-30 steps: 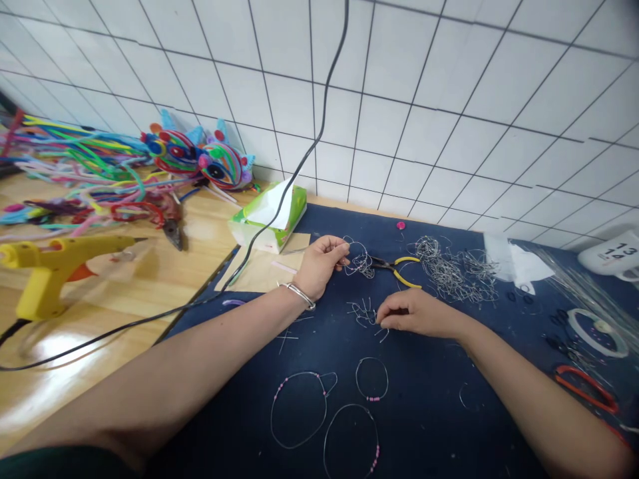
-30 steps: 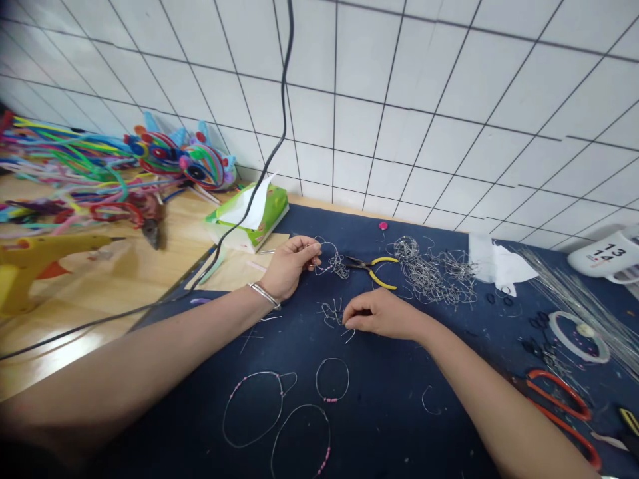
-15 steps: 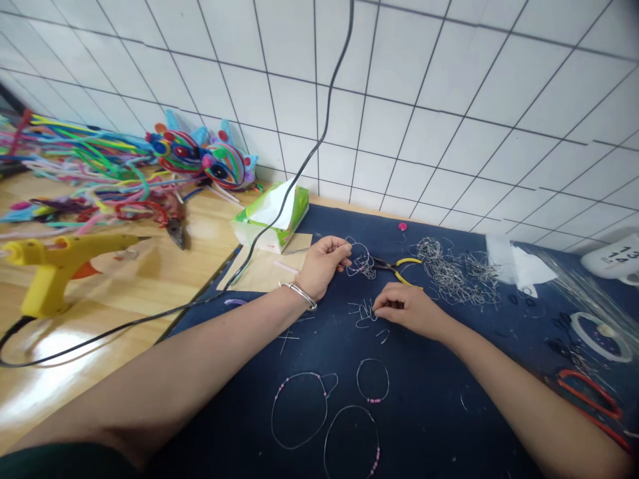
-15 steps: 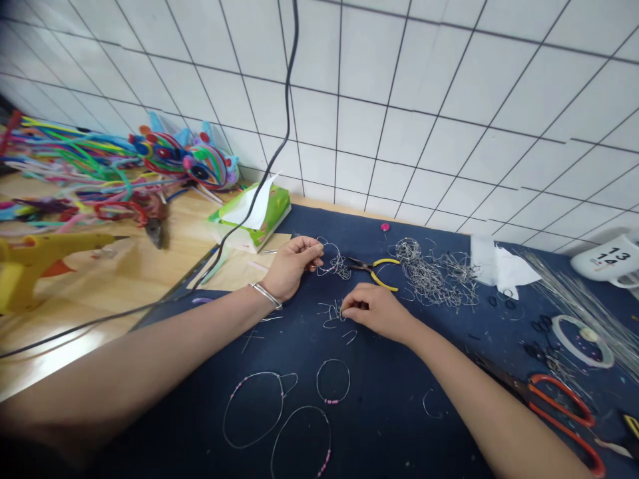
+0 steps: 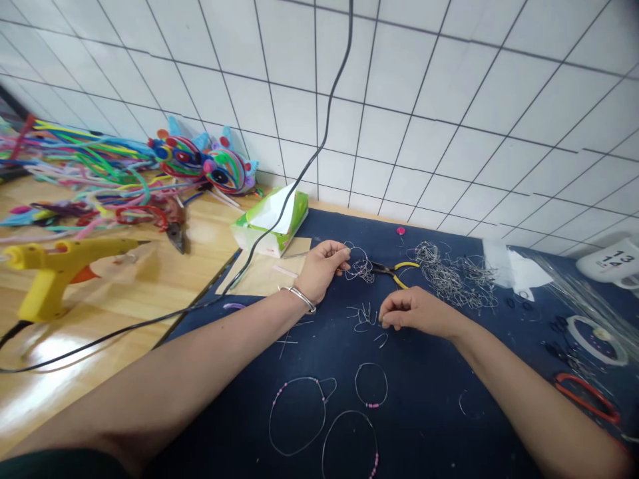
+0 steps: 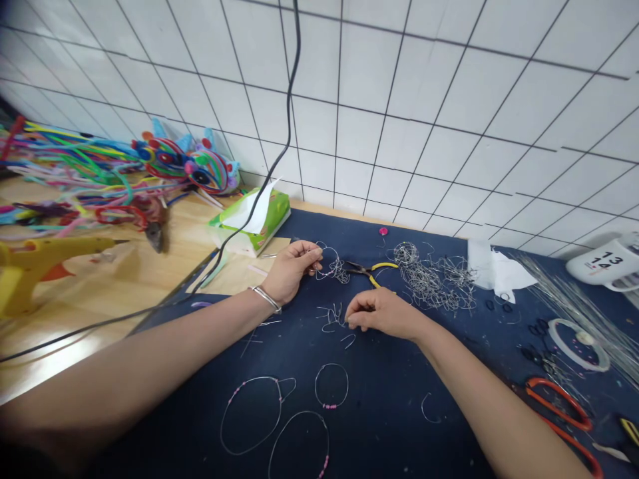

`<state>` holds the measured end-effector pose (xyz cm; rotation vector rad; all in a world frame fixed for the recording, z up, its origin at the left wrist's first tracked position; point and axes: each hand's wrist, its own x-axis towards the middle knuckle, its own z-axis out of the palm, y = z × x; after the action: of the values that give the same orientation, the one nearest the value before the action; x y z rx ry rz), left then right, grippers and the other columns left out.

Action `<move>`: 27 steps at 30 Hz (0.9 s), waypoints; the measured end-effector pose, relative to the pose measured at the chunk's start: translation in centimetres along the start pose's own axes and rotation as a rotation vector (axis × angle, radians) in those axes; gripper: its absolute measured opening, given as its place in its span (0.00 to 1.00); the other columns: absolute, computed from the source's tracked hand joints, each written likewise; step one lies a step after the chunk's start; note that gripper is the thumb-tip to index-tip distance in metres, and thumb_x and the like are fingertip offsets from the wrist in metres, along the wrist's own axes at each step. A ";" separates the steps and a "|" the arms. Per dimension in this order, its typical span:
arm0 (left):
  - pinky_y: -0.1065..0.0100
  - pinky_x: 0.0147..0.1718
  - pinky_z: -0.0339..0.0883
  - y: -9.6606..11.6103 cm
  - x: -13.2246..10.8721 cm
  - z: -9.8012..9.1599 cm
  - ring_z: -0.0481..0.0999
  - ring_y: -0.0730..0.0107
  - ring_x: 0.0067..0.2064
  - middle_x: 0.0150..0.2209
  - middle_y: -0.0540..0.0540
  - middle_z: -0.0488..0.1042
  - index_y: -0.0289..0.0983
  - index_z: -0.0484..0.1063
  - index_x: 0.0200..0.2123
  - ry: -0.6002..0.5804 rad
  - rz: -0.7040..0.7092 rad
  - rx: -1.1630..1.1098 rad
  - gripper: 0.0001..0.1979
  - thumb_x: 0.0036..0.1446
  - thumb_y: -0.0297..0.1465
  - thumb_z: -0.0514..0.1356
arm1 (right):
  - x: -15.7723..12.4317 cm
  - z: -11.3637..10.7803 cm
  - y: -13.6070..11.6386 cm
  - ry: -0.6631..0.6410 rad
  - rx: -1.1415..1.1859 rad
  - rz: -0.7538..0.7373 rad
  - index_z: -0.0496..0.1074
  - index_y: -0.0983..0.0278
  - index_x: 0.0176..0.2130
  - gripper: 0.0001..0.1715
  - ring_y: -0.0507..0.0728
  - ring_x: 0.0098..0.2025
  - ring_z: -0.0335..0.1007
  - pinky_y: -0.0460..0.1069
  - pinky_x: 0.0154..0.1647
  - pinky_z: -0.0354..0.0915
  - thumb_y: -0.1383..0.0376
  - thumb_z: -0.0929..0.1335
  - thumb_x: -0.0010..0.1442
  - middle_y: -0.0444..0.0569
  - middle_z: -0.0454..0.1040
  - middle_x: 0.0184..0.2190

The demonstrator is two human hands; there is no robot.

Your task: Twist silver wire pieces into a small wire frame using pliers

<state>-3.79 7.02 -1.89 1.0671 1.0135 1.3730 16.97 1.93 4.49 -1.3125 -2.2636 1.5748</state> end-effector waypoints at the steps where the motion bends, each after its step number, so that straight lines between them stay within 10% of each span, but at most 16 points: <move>1: 0.77 0.19 0.58 0.0 0.0 0.0 0.69 0.79 0.23 0.24 0.49 0.69 0.34 0.67 0.29 0.001 -0.001 -0.004 0.10 0.46 0.35 0.60 | -0.1 -0.1 -0.1 -0.062 -0.031 -0.011 0.71 0.63 0.33 0.11 0.49 0.29 0.66 0.45 0.31 0.62 0.61 0.63 0.52 0.44 0.72 0.29; 27: 0.78 0.19 0.58 -0.2 0.1 -0.2 0.68 0.80 0.23 0.24 0.50 0.68 0.34 0.67 0.30 -0.020 0.014 0.013 0.11 0.47 0.35 0.59 | -0.2 0.5 0.6 -0.082 -0.495 -0.238 0.72 0.59 0.36 0.14 0.49 0.33 0.65 0.44 0.34 0.59 0.69 0.61 0.52 0.42 0.72 0.34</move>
<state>-3.90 7.18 -2.13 1.0973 1.0033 1.3656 17.20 1.48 3.89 -1.0123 -2.8553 1.0487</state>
